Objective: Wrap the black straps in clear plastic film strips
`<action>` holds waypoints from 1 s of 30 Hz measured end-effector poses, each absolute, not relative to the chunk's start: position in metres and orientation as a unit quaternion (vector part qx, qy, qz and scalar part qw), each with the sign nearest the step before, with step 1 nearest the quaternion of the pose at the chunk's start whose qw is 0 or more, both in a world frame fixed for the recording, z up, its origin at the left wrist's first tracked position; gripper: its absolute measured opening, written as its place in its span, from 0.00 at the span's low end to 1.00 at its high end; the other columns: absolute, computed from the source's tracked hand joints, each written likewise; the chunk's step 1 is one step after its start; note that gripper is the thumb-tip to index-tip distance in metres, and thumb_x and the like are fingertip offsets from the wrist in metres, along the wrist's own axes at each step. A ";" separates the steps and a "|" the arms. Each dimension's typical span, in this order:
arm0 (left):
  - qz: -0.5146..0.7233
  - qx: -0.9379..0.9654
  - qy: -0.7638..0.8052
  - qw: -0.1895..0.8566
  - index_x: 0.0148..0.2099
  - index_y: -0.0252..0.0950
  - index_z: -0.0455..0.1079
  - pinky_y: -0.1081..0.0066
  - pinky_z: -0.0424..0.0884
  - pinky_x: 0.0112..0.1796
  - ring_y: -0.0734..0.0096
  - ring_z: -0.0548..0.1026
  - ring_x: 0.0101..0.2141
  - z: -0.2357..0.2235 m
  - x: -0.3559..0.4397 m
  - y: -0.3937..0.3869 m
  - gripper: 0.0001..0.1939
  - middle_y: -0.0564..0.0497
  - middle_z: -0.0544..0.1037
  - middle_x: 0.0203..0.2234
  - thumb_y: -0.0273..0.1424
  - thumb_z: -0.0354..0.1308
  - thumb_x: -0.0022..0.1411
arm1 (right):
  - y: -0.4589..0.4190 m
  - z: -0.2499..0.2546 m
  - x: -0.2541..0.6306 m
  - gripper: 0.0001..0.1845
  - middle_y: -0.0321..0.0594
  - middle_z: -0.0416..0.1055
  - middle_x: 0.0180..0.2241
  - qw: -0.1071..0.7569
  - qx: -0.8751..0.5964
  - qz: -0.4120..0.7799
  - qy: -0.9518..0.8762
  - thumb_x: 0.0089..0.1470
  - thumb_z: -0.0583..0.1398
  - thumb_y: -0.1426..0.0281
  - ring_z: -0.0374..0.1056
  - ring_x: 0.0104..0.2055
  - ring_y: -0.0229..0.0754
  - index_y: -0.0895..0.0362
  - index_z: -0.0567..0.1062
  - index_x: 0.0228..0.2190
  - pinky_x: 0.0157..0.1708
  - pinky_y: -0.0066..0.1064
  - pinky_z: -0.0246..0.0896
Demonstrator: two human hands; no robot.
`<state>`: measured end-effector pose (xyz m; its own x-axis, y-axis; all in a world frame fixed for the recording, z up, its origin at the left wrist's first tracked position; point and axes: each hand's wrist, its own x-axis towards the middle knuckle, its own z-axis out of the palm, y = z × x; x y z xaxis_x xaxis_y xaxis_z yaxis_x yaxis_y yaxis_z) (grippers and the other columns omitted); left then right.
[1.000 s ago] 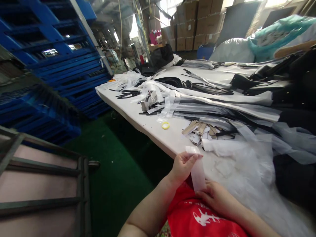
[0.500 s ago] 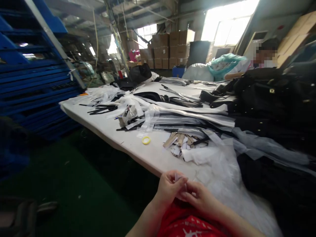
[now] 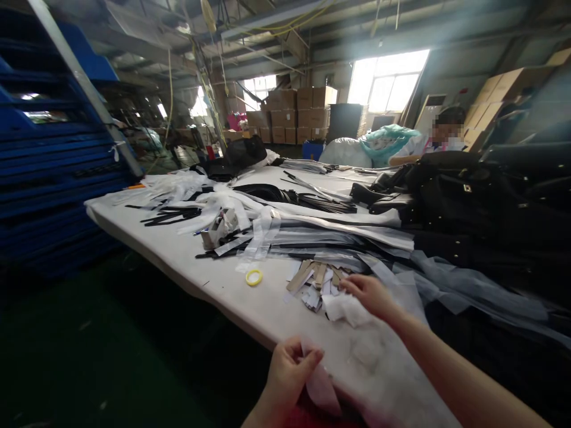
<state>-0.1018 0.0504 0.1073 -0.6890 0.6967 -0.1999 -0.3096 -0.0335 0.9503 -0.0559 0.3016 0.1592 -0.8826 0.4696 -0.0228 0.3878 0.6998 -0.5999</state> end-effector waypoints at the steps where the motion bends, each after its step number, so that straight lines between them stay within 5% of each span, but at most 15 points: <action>1: 0.700 0.168 0.591 0.364 0.28 0.30 0.75 0.73 0.70 0.30 0.69 0.73 0.26 0.105 -0.102 0.049 0.21 0.47 0.79 0.23 0.45 0.71 0.48 | 0.326 0.161 -0.072 0.18 0.40 0.78 0.37 0.078 -0.264 0.282 -0.919 0.64 0.53 0.62 0.73 0.38 0.41 0.55 0.80 0.42 0.39 0.28 0.65; 5: 0.693 0.169 0.589 0.380 0.31 0.30 0.76 0.72 0.71 0.31 0.64 0.75 0.29 0.094 -0.099 0.045 0.24 0.46 0.79 0.24 0.49 0.70 0.48 | 0.402 0.160 -0.120 0.15 0.50 0.74 0.48 0.076 -0.369 0.166 -0.911 0.63 0.55 0.68 0.70 0.48 0.46 0.61 0.75 0.48 0.49 0.37 0.64; 13: 0.675 0.141 0.614 0.384 0.26 0.31 0.75 0.72 0.70 0.28 0.65 0.74 0.26 0.081 -0.104 0.036 0.26 0.47 0.77 0.22 0.52 0.70 0.44 | 0.409 0.139 -0.137 0.14 0.45 0.71 0.47 0.000 -0.351 0.014 -0.936 0.63 0.59 0.63 0.69 0.48 0.45 0.60 0.74 0.44 0.50 0.44 0.65; 19: 0.670 0.143 0.608 0.402 0.29 0.30 0.76 0.71 0.72 0.30 0.63 0.76 0.28 0.075 -0.107 0.039 0.25 0.45 0.79 0.24 0.50 0.70 0.46 | 0.356 0.113 -0.113 0.17 0.52 0.70 0.48 0.033 -0.280 -0.045 -0.958 0.64 0.50 0.76 0.67 0.50 0.48 0.59 0.75 0.46 0.50 0.37 0.57; 30: 0.688 0.117 0.592 0.403 0.31 0.30 0.78 0.69 0.74 0.32 0.59 0.78 0.30 0.078 -0.101 0.047 0.22 0.43 0.81 0.27 0.47 0.71 0.47 | 0.372 0.131 -0.126 0.16 0.51 0.71 0.44 0.058 -0.294 -0.049 -0.953 0.62 0.52 0.74 0.72 0.38 0.44 0.57 0.79 0.41 0.38 0.31 0.61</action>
<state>-0.1011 0.0466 0.0781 -0.6476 0.6932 -0.3164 -0.4171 0.0250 0.9085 -0.1257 0.3715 0.1310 -0.8209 0.5538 0.1394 0.5652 0.8227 0.0603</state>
